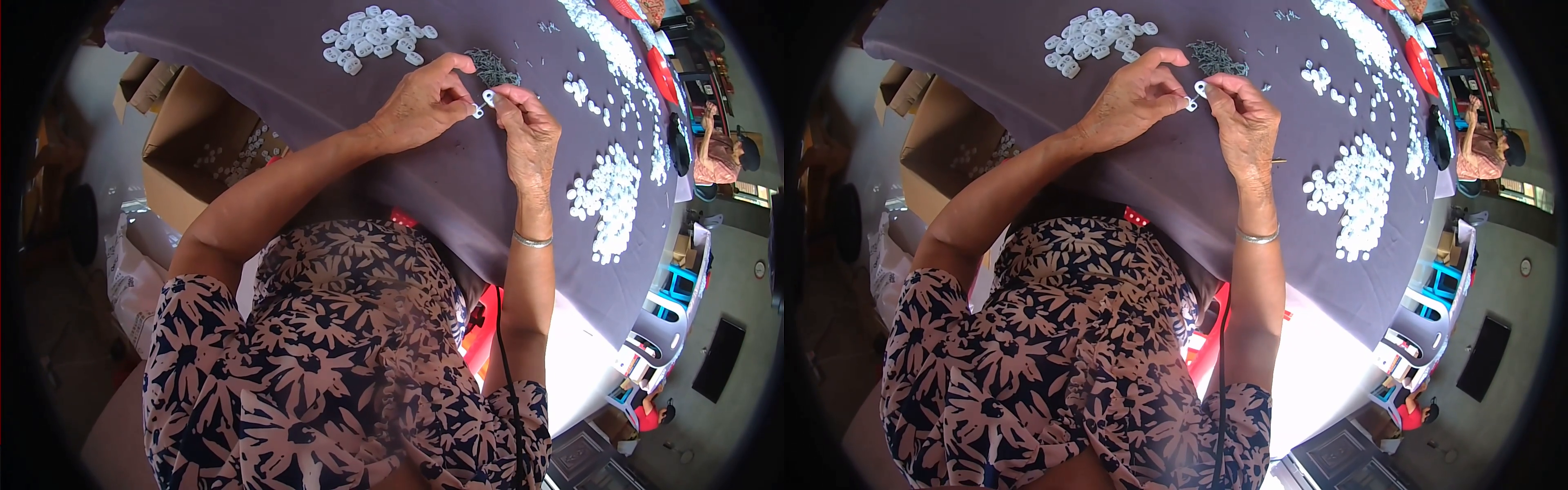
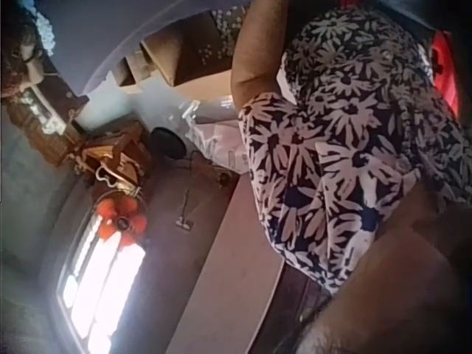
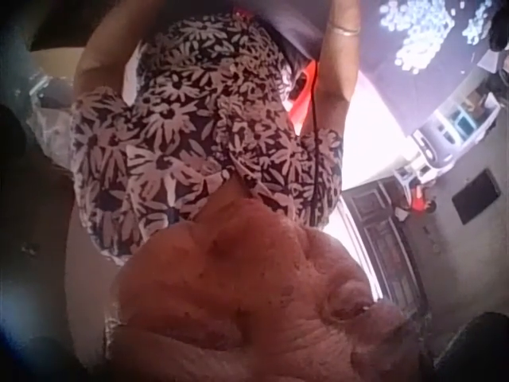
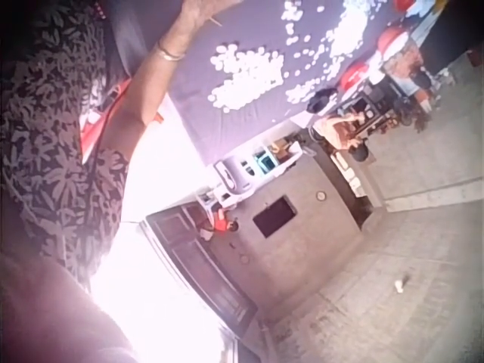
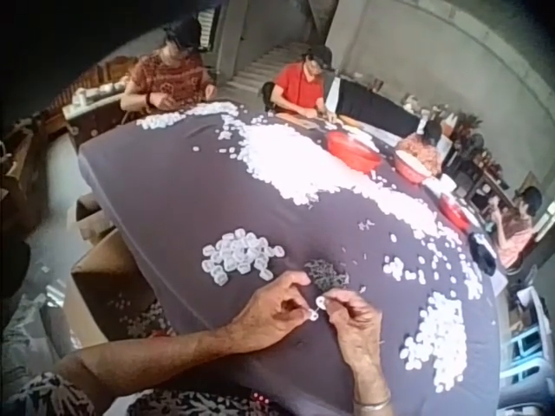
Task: The person assembles cord locks by hand by picking up plastic components and small metal springs from the table, inserting the springs into the plastic pieces, and placing the assembled fasteners in a pile on the table.
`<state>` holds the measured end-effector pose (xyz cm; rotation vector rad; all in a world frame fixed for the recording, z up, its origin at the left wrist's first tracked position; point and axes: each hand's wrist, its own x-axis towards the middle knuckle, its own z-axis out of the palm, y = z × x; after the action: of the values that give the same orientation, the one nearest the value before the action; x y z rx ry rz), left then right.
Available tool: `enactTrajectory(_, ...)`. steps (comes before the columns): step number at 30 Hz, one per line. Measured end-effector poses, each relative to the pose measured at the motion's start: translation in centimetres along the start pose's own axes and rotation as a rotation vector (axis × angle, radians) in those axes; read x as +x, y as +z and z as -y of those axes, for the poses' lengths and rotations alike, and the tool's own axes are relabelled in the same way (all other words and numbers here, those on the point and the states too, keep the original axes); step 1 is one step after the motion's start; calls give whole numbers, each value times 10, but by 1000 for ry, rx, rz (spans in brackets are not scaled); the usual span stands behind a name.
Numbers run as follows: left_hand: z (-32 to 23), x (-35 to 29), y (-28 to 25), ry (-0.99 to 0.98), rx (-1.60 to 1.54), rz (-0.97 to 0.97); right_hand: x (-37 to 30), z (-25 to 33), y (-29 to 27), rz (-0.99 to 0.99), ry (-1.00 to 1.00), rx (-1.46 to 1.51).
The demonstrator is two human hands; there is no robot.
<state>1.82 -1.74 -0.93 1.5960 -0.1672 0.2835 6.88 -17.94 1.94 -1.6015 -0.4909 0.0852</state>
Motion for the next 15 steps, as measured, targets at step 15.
enactTrajectory(15, -2, 2, -2, 0, 14, -5, 2, -8, 0, 108, -65, -94)
